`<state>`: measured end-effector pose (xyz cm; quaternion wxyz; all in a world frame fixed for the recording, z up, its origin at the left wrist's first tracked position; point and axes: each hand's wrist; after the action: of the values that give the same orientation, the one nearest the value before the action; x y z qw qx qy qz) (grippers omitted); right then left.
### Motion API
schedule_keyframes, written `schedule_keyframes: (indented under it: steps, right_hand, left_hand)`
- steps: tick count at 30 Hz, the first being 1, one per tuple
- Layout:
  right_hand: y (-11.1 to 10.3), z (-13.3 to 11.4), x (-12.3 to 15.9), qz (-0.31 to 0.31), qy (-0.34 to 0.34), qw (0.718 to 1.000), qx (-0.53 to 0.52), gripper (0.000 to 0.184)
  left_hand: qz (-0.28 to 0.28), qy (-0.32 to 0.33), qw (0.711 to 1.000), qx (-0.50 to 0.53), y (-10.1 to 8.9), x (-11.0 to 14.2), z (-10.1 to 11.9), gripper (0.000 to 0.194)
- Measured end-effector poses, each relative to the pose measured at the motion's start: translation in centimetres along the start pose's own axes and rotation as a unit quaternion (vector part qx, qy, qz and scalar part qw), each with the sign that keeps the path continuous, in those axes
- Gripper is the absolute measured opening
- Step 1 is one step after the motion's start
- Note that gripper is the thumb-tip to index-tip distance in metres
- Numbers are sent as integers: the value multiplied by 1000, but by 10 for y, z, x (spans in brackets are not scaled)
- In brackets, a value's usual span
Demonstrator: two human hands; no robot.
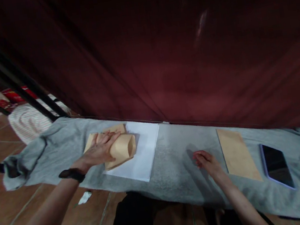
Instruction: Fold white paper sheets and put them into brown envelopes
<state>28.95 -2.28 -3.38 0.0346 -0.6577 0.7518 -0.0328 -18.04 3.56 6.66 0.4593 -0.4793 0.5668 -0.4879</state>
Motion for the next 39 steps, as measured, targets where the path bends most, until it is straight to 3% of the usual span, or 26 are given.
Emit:
schedule_keyframes:
  steps: [3, 6, 10, 13, 17, 20, 23, 34, 37, 39]
  right_hand:
    - [26, 1, 10, -54, 18, 997, -47, 37]
    - [55, -2, 15, -85, 34, 993, -71, 34]
    - [105, -14, -2, -137, 19, 989, -57, 22]
    - [145, -25, -25, -145, 0, 985, 96, 22]
    - [182, -31, -47, -148, -9, 972, 184, 23]
    - [193, -33, -51, -154, -33, 956, 249, 25]
    - [197, -37, -47, -158, -65, 935, 310, 28]
    - [208, -48, -17, -156, -157, 859, 462, 44]
    - [208, -43, -17, -146, -174, 860, 457, 43]
    - [209, -39, -21, -126, -172, 886, 412, 39]
  left_hand:
    - [-19, 3, 1000, 10, 13, 10, -15, 95]
    - [-30, 17, 999, 12, 13, 15, -22, 91]
    - [-42, 20, 997, 53, 11, 18, -27, 90]
    - [-20, 0, 994, 106, 26, 23, -12, 94]
    - [44, -49, 991, 116, 62, 34, 24, 84]
    - [41, -44, 992, 113, 82, 42, 39, 86]
    - [36, -48, 992, 114, 94, 48, 39, 88]
    - [57, -49, 989, 128, 109, 52, 34, 84]
    - [57, -48, 989, 130, 111, 52, 33, 84]
    - [60, -46, 988, 132, 112, 52, 32, 84]
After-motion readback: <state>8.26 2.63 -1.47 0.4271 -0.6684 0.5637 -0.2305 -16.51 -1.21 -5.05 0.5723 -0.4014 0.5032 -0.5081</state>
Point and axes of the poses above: each hand's wrist, its own x-axis away from the middle knuckle, its own y-axis out of the palm, z = x × y, and after that the axes turned 14 degrees about -y, right-handed
